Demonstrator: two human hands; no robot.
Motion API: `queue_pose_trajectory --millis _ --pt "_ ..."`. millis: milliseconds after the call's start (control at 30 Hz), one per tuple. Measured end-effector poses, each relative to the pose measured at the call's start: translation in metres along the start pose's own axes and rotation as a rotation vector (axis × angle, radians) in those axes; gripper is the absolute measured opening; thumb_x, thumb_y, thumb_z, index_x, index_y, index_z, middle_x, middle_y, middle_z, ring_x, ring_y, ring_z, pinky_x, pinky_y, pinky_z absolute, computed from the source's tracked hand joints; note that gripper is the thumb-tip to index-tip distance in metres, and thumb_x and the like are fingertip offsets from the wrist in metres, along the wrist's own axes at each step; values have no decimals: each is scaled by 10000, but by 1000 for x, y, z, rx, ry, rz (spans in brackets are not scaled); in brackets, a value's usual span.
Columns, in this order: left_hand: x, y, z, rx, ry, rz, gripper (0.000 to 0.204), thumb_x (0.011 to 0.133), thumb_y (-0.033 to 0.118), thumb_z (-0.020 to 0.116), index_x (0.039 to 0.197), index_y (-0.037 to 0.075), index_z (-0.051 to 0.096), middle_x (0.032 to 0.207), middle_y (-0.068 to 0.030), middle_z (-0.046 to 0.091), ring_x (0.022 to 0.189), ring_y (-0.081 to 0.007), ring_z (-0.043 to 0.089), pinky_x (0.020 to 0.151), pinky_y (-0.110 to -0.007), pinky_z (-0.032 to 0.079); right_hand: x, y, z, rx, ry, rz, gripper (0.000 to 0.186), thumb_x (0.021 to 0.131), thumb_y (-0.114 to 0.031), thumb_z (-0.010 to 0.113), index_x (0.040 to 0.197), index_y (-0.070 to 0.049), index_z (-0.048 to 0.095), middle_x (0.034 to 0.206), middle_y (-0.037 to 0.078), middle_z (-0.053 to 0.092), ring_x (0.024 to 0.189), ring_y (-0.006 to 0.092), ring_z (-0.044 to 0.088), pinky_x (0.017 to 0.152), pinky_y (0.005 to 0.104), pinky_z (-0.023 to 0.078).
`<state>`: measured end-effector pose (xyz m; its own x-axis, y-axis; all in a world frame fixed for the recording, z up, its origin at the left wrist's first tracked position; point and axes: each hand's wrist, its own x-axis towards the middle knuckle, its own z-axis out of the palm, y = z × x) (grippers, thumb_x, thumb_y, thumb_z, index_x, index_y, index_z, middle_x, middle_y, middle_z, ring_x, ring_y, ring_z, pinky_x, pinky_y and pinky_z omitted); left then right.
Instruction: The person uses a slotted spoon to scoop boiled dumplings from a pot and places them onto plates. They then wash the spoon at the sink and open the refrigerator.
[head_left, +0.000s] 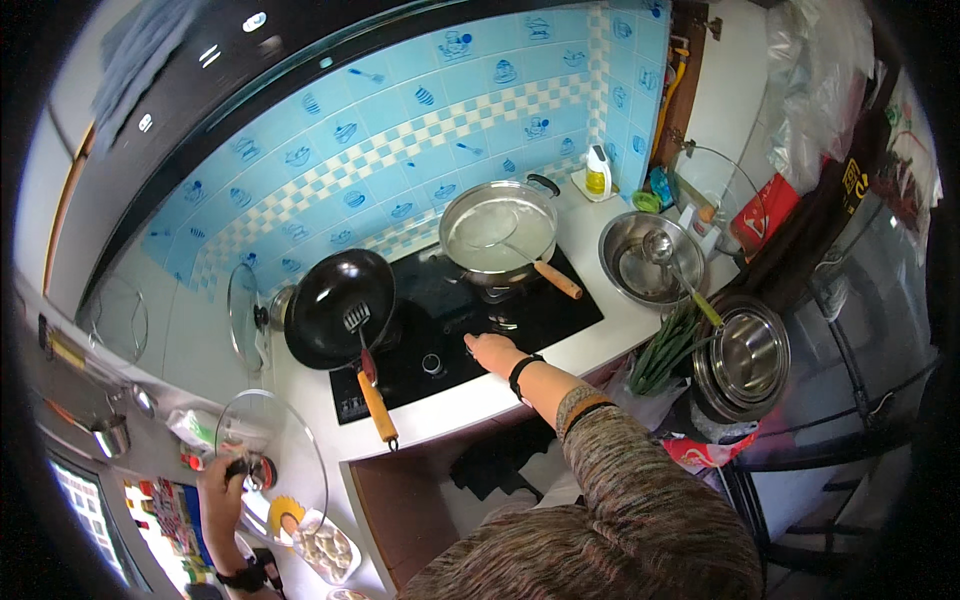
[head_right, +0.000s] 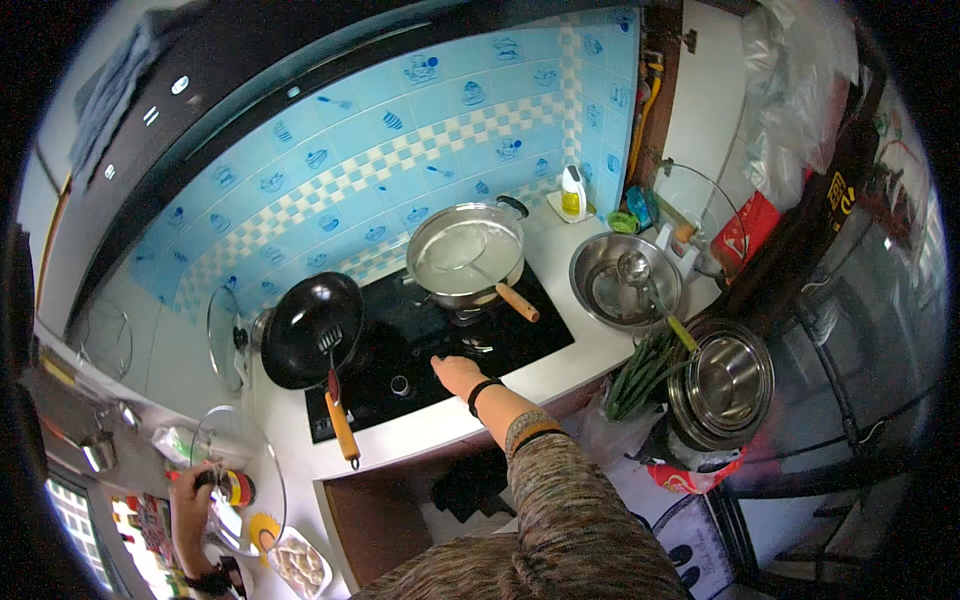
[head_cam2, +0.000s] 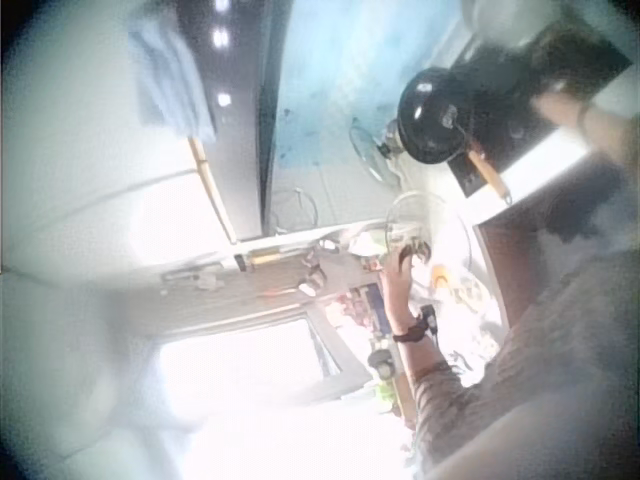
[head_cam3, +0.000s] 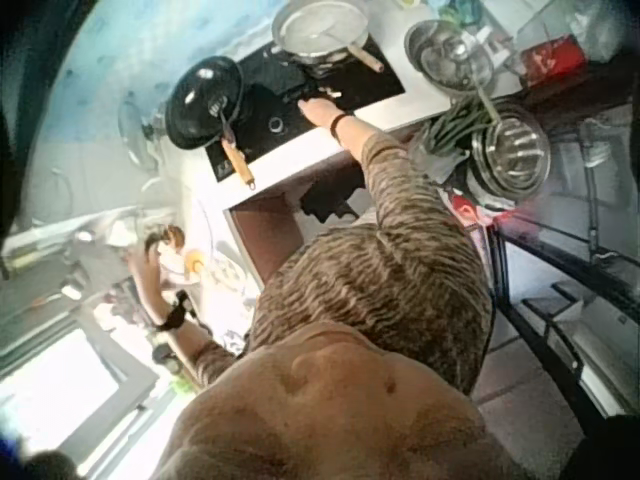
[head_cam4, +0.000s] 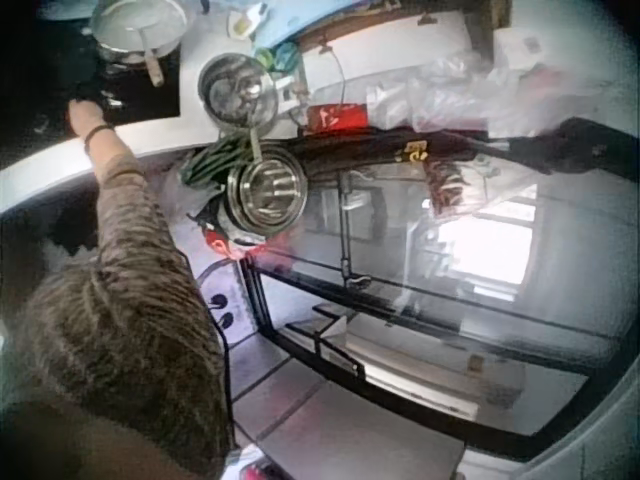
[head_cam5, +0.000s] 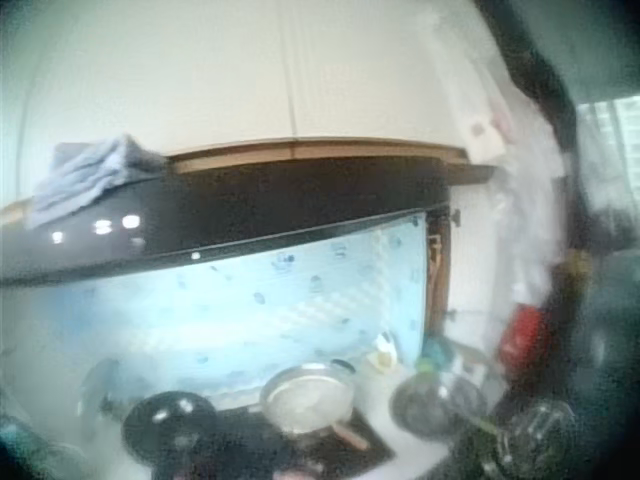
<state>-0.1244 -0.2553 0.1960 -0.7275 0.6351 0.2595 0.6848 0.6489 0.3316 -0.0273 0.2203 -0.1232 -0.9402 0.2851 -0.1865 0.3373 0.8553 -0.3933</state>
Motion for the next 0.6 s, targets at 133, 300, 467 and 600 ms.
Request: queue_pose_trajectory --millis 133,300,467,600 --pt "96 43 30 16 -107 80 150 776 3 596 922 -33 601 734 -153 607 614 -241 601 582 -342 471 8 3 2 123 41 39 358 870 -232 621 1087 37 528 897 209 667 837 379 660 689 468 537" --pt "204 116 89 -83 -156 196 164 784 11 629 943 -26 614 747 -141 636 576 -187 613 562 -300 487 -15 20 -10 308 85 -43 475 866 -320 636 1165 26 505 935 236 656 861 381 648 712 476 526" --pt "302 189 171 -184 -250 165 175 817 65 661 955 -30 609 718 -132 635 614 -158 627 558 -308 489 -76 72 -31 935 -108 225 446 900 -326 597 1217 -18 533 892 152 666 683 249 667 582 385 543" --pt "362 242 244 -107 -325 243 203 819 123 663 991 17 643 815 -204 658 756 -329 666 670 -391 509 -137 133 -42 1144 -158 355 407 917 -299 585 1195 -4 550 738 87 653 507 145 601 488 303 504"
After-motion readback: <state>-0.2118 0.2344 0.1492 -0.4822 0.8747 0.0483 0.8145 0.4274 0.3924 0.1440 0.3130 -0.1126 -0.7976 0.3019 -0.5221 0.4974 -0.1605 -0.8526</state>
